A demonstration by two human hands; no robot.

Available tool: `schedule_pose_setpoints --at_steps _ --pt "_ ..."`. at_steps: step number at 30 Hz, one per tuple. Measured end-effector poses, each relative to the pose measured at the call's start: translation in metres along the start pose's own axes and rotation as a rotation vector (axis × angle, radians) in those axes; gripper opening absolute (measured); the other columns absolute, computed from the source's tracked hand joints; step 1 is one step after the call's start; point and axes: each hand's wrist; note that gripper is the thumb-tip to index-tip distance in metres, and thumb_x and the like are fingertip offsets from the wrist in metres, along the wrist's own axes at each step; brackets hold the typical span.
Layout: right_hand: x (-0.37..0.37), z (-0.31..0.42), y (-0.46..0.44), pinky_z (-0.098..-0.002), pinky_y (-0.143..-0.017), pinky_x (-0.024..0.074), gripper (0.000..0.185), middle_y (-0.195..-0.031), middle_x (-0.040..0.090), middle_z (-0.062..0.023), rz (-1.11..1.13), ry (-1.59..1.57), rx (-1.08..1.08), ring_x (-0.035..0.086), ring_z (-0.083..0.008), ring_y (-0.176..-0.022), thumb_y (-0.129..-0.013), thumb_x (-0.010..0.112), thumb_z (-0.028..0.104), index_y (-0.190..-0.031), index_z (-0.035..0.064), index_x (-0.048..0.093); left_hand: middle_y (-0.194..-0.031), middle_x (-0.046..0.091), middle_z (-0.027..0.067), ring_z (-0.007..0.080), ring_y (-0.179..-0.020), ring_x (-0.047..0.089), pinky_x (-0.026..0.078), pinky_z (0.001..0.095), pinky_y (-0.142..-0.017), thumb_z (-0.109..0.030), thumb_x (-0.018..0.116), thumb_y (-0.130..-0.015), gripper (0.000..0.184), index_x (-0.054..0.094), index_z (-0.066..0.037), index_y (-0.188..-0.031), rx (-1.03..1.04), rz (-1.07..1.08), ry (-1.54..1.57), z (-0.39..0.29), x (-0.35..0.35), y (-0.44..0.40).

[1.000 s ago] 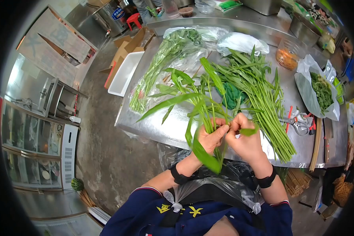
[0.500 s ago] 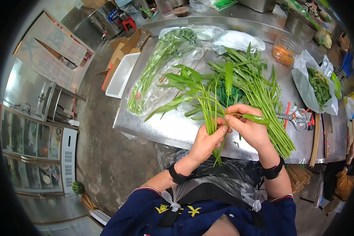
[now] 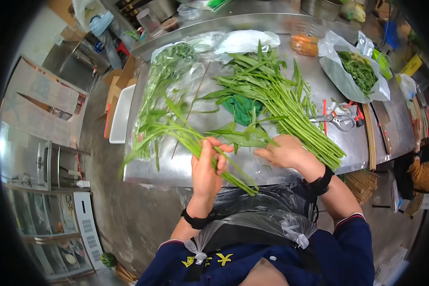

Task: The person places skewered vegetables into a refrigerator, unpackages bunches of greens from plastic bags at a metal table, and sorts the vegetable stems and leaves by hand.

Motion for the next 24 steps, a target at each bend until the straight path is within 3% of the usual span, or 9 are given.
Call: schedule_pose_setpoints --at_steps 1,4,5,6,9,17,20,22,24 --pt "-0.006 -0.006 0.000 -0.0254 -0.054 0.0446 0.038 -0.061 0.059 -0.0075 0.016 0.434 0.032 0.058 -0.0132 -0.060 -0.081 0.054 0.040 -0.083 0.0031 0.063 -0.073 0.054 0.0071 0.0055 -0.049 0.036 0.027 0.0195 -0.042 -0.029 0.036 -0.094 0.028 0.049 -0.005 -0.094 -0.004 0.016 0.001 0.000 -0.003 -0.003" --pt "-0.037 -0.033 0.019 -0.0274 -0.053 0.0443 0.022 -0.061 0.060 -0.0082 -0.420 -0.069 -0.008 0.058 -0.0155 -0.054 -0.078 0.057 0.025 -0.080 0.0036 0.063 -0.072 0.054 0.0073 0.0067 -0.049 0.037 0.028 0.0205 -0.044 -0.030 0.035 -0.094 0.029 0.048 -0.005 -0.097 -0.028 -0.022 0.039 0.002 -0.013 -0.003" --pt "-0.043 -0.047 0.014 -0.0363 -0.060 0.0469 0.022 -0.075 0.063 -0.0121 -0.643 -0.107 0.068 0.061 -0.0266 -0.069 -0.076 0.057 0.028 -0.080 0.0075 0.065 -0.072 0.054 0.0073 0.0067 -0.049 0.037 0.028 0.0205 -0.044 -0.030 0.035 -0.094 0.029 0.048 -0.005 -0.097 -0.030 -0.025 0.041 0.004 -0.013 -0.003" --pt "-0.055 -0.057 0.015 -0.0375 -0.063 0.0470 0.021 -0.076 0.063 -0.0121 -0.727 -0.082 0.099 0.061 -0.0270 -0.071 -0.076 0.056 0.026 -0.081 0.0073 0.065 -0.072 0.053 0.0069 0.0068 -0.050 0.038 0.028 0.0203 -0.044 -0.030 0.036 -0.094 0.028 0.047 -0.005 -0.096 -0.072 -0.033 0.049 0.006 -0.013 -0.003" --pt "-0.050 -0.115 -0.012 -0.0380 -0.066 0.0470 0.022 -0.078 0.063 -0.0118 -0.648 0.295 0.242 0.061 -0.0276 -0.073 -0.075 0.057 0.027 -0.083 0.0085 0.065 -0.074 0.054 0.0073 0.0080 -0.053 0.040 0.030 0.0212 -0.045 -0.029 0.038 -0.093 0.027 0.047 -0.005 -0.095 -0.110 -0.020 0.037 0.009 -0.007 -0.003" --pt "-0.053 -0.121 -0.033 -0.0358 -0.071 0.0470 0.025 -0.080 0.064 -0.0113 -0.471 -0.083 0.225 0.062 -0.0254 -0.077 -0.070 0.058 0.027 -0.086 0.0091 0.066 -0.076 0.057 0.0082 0.0127 -0.059 0.046 0.036 0.0266 -0.051 -0.032 0.039 -0.092 0.025 0.048 -0.009 -0.090 -0.103 -0.084 0.061 0.007 0.009 0.002" --pt "-0.073 -0.100 -0.017 -0.0338 -0.066 0.0468 0.024 -0.077 0.064 -0.0124 -0.662 0.005 0.252 0.062 -0.0258 -0.074 -0.070 0.059 0.024 -0.086 0.0061 0.065 -0.067 0.049 0.0028 0.0098 -0.052 0.039 0.032 0.0242 -0.047 -0.032 0.038 -0.093 0.024 0.047 -0.009 -0.091 -0.138 -0.010 0.124 0.004 -0.003 0.002" --pt "-0.094 -0.085 0.000 -0.0282 -0.060 0.0449 0.021 -0.071 0.063 -0.0100 -1.014 -0.130 0.047 0.060 -0.0183 -0.067 -0.075 0.058 0.019 -0.087 0.0017 0.062 -0.063 0.044 0.0009 0.0083 -0.050 0.035 0.029 0.0227 -0.045 -0.032 0.038 -0.093 0.025 0.047 -0.008 -0.093 -0.114 -0.026 0.146 0.009 -0.007 -0.001" --pt "-0.110 -0.063 0.016 -0.0255 -0.058 0.0432 0.019 -0.070 0.062 -0.0072 -1.027 -0.236 -0.033 0.058 -0.0136 -0.065 -0.077 0.057 0.016 -0.087 0.0003 0.061 -0.060 0.039 -0.0010 0.0068 -0.048 0.032 0.027 0.0212 -0.044 -0.032 0.039 -0.092 0.027 0.046 -0.007 -0.095 -0.085 -0.033 0.172 0.010 -0.005 -0.003"
Point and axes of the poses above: each hand's wrist, its own y-axis away from the middle knuckle, its own x-axis out of the palm, z = x × y
